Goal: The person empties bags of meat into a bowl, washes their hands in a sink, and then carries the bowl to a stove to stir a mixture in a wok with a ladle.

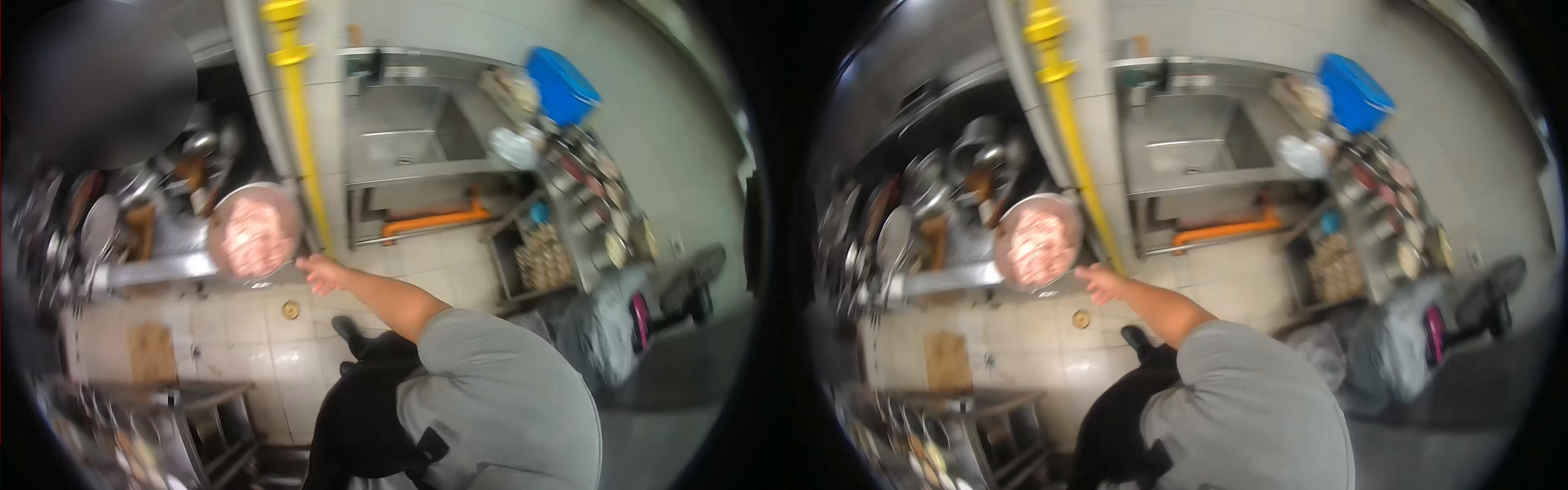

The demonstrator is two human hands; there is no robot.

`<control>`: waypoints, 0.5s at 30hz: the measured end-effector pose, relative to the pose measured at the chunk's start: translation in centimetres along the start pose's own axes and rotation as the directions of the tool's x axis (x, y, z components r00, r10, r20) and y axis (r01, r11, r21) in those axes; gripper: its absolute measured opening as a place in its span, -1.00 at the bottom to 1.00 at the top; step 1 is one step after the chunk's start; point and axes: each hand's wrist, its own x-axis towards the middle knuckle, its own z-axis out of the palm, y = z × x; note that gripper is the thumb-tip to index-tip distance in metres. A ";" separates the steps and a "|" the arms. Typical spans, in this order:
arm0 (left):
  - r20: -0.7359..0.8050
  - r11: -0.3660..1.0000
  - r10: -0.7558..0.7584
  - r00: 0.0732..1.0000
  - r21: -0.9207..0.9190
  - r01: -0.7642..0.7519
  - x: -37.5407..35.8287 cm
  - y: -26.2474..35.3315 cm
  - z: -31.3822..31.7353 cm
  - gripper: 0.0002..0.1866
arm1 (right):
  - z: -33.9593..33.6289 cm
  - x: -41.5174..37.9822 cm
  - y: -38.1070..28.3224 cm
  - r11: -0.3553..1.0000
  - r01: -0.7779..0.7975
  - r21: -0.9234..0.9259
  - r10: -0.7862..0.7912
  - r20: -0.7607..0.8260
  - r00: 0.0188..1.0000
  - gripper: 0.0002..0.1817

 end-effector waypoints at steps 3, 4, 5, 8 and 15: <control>0.067 0.992 0.036 0.997 0.121 -0.044 3.4 4.1 0.4 -0.52 | -10.0 -2.8 5.4 0.249 0.115 -0.962 -0.324 0.029 0.946 -0.45; 0.078 0.988 0.043 0.996 0.142 -0.054 4.1 5.4 0.6 -0.52 | -12.5 -6.1 5.6 0.164 -0.035 -0.986 -0.348 -0.091 0.933 -0.64; 0.077 0.984 0.052 0.996 0.165 -0.064 4.9 6.6 1.0 -0.52 | -16.4 -8.2 6.6 0.085 -0.089 -0.992 -0.370 -0.115 0.922 -0.72; 0.090 0.972 0.069 0.994 0.219 -0.087 6.4 11.3 2.7 -0.52 | -27.3 -13.7 7.8 0.270 -0.427 -0.863 -0.246 -0.490 0.836 -0.69; 0.074 0.934 0.030 0.997 0.353 -0.054 8.2 21.1 9.9 -0.50 | -51.8 -17.2 3.4 0.864 -0.285 -0.416 -0.338 -0.897 0.284 -0.43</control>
